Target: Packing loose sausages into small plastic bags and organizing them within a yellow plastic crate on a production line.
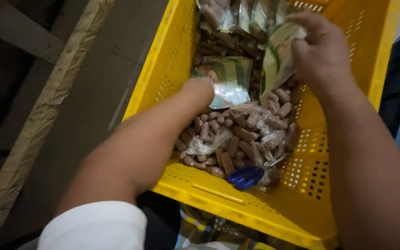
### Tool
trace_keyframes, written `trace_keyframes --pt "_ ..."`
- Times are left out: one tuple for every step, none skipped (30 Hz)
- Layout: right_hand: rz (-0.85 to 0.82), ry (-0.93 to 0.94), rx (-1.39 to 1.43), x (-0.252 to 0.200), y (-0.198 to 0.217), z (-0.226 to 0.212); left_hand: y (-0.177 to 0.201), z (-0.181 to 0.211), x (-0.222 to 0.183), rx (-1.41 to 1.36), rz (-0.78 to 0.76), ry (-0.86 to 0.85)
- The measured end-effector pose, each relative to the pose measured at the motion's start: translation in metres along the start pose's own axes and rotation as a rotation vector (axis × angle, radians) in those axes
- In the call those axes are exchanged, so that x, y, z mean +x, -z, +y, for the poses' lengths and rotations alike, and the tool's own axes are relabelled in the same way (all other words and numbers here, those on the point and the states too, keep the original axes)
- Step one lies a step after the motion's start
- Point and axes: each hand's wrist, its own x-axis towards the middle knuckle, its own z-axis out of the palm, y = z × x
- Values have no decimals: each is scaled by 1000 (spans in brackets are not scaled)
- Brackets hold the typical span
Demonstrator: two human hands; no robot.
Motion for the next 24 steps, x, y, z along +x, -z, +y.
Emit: trace_keyframes --pt "-18 -39 11 2 -1 2 -17 -3 15 61 -26 0" --pt "-14 -38 13 1 0 -1 -31 -8 29 64 -22 1" --pt "-24 -71 4 1 0 -4 -45 -14 44 -18 21 6" --pt "-34 -104 -5 0 1 -7 -59 -19 58 -100 65 11" --pt "-28 -107 -4 0 2 -5 -62 -22 62 -94 66 8" --pt "-23 -53 11 0 2 -3 -66 -25 66 -66 112 -21" --pt "-19 -1 27 -2 3 -2 -70 -29 70 -38 156 -51" --pt "-13 -6 28 -2 3 -2 -67 -28 66 -31 156 -55" --pt "-20 -36 87 -1 3 -2 -62 -26 62 10 93 -66" --pt "-27 -65 147 -1 4 -2 -57 -24 58 51 30 -76" --pt "-21 -65 144 -1 4 -3 -33 -16 31 55 35 -80" --pt "-10 -107 159 -2 4 -5 -9 -8 2 90 -12 -72" --pt "4 -147 175 -1 5 -7 16 0 -27 126 -54 -62" --pt "13 -144 173 -2 4 -7 18 -2 -15 131 -46 -65" --pt "26 -167 175 -1 4 -7 22 -3 -4 78 63 -178" --pt "38 -191 178 1 3 -7 27 -5 8 25 172 -291" --pt "52 -184 177 1 2 -8 49 -6 -28 34 186 -294" --pt "44 -186 165 2 1 -9 70 -6 -63 -193 205 -241" --pt "36 -193 152 1 -1 -9 89 -6 -99 -421 217 -191" --pt "49 -190 151 0 -5 -4 95 -9 -120 -413 226 -199" --pt "90 -123 40 -2 -10 1 100 -12 -142 -591 357 -331" --pt "130 -56 -71 -4 -16 7 103 -16 -162 -768 486 -465" --pt "134 -55 -73 -2 -18 10 102 -18 -164 -767 488 -470" --pt "119 -68 -120 0 -21 13 100 -22 -166 -804 567 -499"
